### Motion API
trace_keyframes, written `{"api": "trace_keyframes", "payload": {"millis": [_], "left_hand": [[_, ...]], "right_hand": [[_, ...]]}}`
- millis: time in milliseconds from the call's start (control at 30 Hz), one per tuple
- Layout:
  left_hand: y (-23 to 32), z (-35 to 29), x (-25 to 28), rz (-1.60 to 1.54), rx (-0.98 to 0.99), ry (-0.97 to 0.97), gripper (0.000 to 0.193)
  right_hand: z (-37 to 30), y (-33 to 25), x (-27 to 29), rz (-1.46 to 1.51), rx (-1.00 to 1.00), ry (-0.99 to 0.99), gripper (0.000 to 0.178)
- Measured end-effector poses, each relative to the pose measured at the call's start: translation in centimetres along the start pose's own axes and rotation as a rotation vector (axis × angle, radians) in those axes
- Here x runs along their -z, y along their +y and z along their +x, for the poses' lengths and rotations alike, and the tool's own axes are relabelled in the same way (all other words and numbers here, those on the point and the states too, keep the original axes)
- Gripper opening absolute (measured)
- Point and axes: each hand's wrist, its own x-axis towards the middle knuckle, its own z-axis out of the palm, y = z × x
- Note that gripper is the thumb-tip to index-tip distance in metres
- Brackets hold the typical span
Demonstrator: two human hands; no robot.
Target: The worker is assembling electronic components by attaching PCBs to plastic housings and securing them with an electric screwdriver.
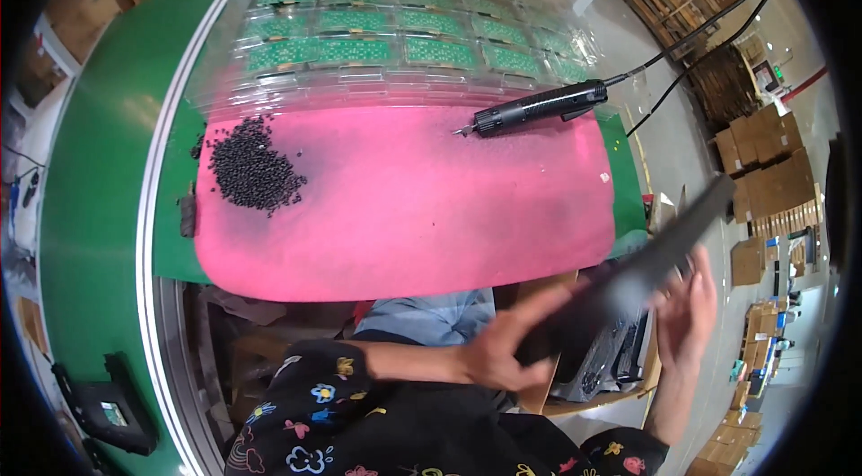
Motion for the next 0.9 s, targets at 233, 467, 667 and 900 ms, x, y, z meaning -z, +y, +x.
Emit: {"api": "trace_keyframes", "payload": {"millis": [233,467,667,900], "left_hand": [[7.6,-3.0,9.5,-0.42,0.415,0.566,0.071],[15.9,-2.1,12.0,1.095,0.431,0.389,0.064],[17.5,2.3,10.0,1.204,-0.386,0.501,0.075],[20.3,8.7,13.0,1.275,-0.709,0.351,0.067]], "right_hand": [[5.9,4.8,-2.7,-1.524,0.812,-0.63,0.082],[7.0,8.9,-4.6,-1.257,0.967,-0.692,0.061],[9.8,10.4,-4.0,-0.986,0.836,-0.72,0.064],[11.3,8.7,-3.5,-0.984,0.892,-0.707,0.055]]}}
